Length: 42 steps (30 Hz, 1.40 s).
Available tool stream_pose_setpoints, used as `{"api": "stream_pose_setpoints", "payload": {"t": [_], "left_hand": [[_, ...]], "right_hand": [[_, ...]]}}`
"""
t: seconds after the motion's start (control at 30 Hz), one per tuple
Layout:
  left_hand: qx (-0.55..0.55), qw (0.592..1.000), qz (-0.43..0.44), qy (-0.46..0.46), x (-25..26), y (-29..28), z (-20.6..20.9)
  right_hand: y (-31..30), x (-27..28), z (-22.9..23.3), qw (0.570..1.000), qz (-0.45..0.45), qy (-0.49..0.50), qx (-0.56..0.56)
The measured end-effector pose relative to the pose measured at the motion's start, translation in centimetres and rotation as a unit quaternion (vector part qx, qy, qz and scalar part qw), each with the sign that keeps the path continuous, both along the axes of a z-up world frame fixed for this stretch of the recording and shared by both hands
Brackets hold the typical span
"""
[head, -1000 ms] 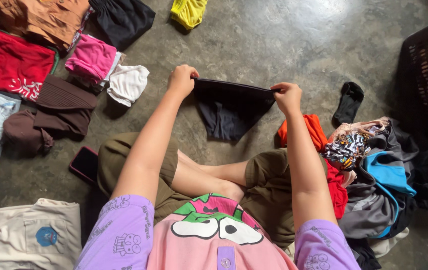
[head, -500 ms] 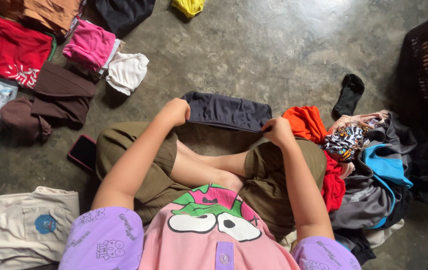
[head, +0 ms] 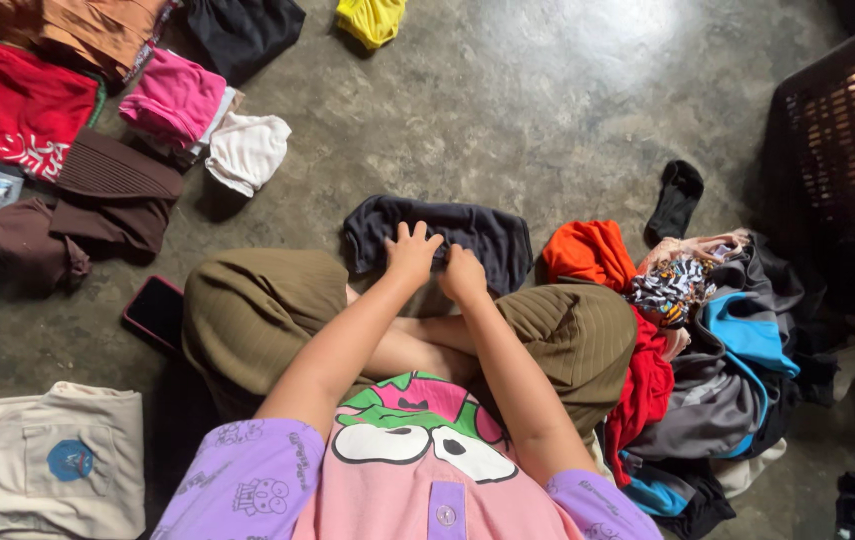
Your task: The person sits on the floor and folds various pieces of clothing, including underwear and socks, by hand. They place each folded item into a neat pile on the floor next to them.
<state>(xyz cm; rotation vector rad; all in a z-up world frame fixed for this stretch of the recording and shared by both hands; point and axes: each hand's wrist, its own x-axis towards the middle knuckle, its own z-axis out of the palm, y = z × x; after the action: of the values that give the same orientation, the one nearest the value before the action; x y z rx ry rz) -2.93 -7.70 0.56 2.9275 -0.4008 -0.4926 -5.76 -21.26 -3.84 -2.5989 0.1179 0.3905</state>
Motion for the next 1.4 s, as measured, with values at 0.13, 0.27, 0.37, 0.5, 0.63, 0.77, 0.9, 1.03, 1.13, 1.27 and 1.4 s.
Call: {"api": "stream_pose_setpoints", "payload": {"t": [0.13,0.27,0.37,0.5,0.63,0.77,0.9,1.03,1.13,1.27,1.4], "left_hand": [[-0.063,0.99,0.059,0.109,0.0,0.7,-0.7],[-0.219,0.962,0.082,0.144,1.7,1.0,-1.3],[-0.183,0.957,0.222,-0.036,3.3,1.5,-1.9],[-0.146,0.956,0.249,-0.059,5.8,2.3,-2.8],[-0.108,0.958,0.264,-0.026,7.3,2.2,-4.2],[-0.272,0.901,0.335,0.051,8.4,2.9,-6.6],[-0.498,0.792,0.344,0.076,9.4,4.0,-7.6],[-0.675,0.681,0.276,0.071,11.3,4.4,-4.7],[-0.682,0.706,0.191,-0.003,13.2,3.8,0.6],[-0.625,0.76,0.1,-0.144,13.4,3.0,7.8],[-0.504,0.806,0.043,-0.308,11.7,2.7,9.4]], "right_hand": [[-1.2,1.2,-2.8,0.991,-0.017,-0.129,-0.028],[-2.1,3.6,-3.2,0.977,-0.1,-0.184,0.046],[-1.6,4.7,-3.0,0.965,-0.184,-0.177,0.064],[-1.0,4.8,-2.7,0.967,-0.231,-0.101,0.025],[-0.4,5.1,-2.4,0.968,-0.169,-0.184,0.038],[0.1,5.5,-1.8,0.941,-0.216,-0.211,0.151],[-1.0,6.7,0.0,0.787,-0.318,-0.142,0.51],[-3.6,8.3,4.4,0.767,-0.301,-0.08,0.56],[-5.5,10.7,8.6,0.784,-0.275,-0.045,0.554],[-7.0,13.3,13.1,0.774,-0.217,-0.154,0.574],[-7.5,13.4,12.0,0.804,-0.177,-0.21,0.527]]}}
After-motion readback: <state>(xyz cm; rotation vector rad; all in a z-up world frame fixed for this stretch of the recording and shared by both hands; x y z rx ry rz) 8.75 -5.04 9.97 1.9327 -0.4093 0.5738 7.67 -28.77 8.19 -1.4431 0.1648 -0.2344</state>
